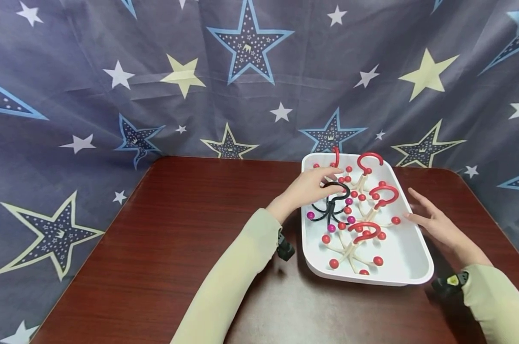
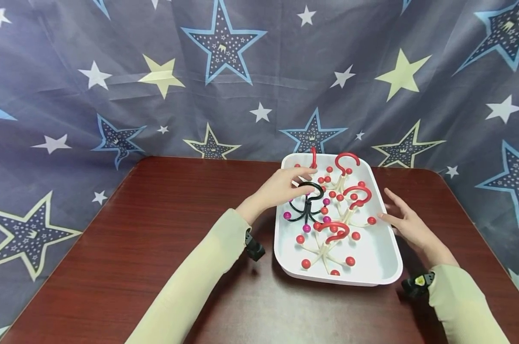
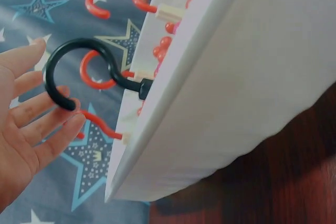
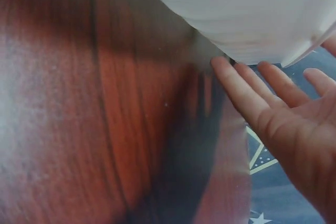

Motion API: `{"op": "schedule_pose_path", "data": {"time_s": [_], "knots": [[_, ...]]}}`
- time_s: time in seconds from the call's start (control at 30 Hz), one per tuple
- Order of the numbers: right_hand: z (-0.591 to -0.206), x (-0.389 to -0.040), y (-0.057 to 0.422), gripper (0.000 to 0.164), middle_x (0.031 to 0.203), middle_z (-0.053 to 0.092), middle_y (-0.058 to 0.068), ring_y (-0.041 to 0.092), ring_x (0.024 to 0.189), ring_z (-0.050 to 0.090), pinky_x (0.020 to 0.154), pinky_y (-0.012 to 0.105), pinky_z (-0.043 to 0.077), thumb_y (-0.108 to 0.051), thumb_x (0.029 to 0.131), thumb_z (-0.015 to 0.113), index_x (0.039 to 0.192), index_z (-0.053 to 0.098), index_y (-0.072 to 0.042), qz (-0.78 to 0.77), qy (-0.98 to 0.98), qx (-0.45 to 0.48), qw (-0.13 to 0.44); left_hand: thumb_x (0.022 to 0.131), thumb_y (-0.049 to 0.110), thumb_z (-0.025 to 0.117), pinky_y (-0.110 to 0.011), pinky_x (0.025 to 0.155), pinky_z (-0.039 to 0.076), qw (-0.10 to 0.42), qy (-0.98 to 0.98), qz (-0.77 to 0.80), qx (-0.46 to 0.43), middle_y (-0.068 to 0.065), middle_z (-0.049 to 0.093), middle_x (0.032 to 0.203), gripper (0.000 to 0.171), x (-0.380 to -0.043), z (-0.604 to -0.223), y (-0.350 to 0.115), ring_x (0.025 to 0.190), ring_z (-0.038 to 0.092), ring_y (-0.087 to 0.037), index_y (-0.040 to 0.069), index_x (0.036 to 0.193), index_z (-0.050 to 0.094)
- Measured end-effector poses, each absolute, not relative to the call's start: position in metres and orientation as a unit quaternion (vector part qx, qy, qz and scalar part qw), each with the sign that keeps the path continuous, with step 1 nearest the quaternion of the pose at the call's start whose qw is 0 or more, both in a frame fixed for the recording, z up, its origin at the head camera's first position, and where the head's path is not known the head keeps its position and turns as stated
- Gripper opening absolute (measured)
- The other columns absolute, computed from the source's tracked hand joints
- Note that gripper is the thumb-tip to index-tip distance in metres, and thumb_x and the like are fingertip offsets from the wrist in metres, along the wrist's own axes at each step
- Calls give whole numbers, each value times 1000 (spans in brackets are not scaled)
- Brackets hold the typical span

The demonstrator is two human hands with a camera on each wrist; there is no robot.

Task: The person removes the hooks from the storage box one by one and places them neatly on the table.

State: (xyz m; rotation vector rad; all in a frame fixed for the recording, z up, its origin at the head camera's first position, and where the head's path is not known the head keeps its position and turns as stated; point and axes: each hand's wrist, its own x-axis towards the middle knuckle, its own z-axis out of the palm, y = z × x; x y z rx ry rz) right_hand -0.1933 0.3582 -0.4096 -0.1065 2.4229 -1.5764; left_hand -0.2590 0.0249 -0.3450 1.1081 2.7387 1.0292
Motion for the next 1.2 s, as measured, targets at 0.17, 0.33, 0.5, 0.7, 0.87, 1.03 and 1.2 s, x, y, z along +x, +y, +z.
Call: {"op": "schedule_pose_path", "data": {"time_s": [0.17,0.33,0.5,0.7,0.87,1.03,1.2], "knots": [[-413,-193,359,70,115,41,-13,-7,90,56,73,24,52,-23,94,48,147,3,-20,-576,806,-44,128,89,38,56,-19,89,42,8,871,321,372,2,61,119,42,-258,-348,32,105,56,-8,20,126,55],[-416,-192,360,67,122,39,-15,-7,92,57,73,24,52,-23,95,47,147,5,-22,-595,790,-38,142,90,34,55,-16,89,40,1,867,313,387,6,61,119,35,-258,-353,36,107,55,-5,19,122,59],[-417,-193,360,66,129,35,-8,-7,92,56,73,24,52,-22,95,46,147,6,-23,-599,787,-38,141,90,31,55,-15,85,41,-9,871,311,381,7,63,113,29,-258,-354,37,100,56,-3,21,116,63],[-418,-193,361,66,126,36,-10,-7,93,56,73,24,52,-22,95,46,147,6,-22,-600,787,-43,139,90,30,55,-12,79,41,-25,870,310,382,8,65,106,24,-258,-351,38,92,56,0,22,111,65],[-418,-193,361,67,122,36,-14,-6,93,56,72,24,52,-22,95,46,147,5,-20,-598,788,-43,139,91,30,55,-15,76,42,-40,882,281,375,9,65,105,24,-255,-344,36,85,56,-1,23,110,65],[-416,-193,360,67,124,36,-10,-7,92,57,72,24,52,-22,95,46,147,5,-19,-598,788,-43,139,90,32,55,-18,71,42,-56,892,254,370,10,65,106,24,-253,-331,32,79,55,-4,26,112,64],[-416,-193,360,66,135,31,3,-8,92,56,73,23,52,-22,95,46,147,5,-21,-598,787,-39,143,90,33,55,-17,69,39,-86,884,269,372,11,65,101,23,-255,-321,26,78,51,-2,26,110,65]]}}
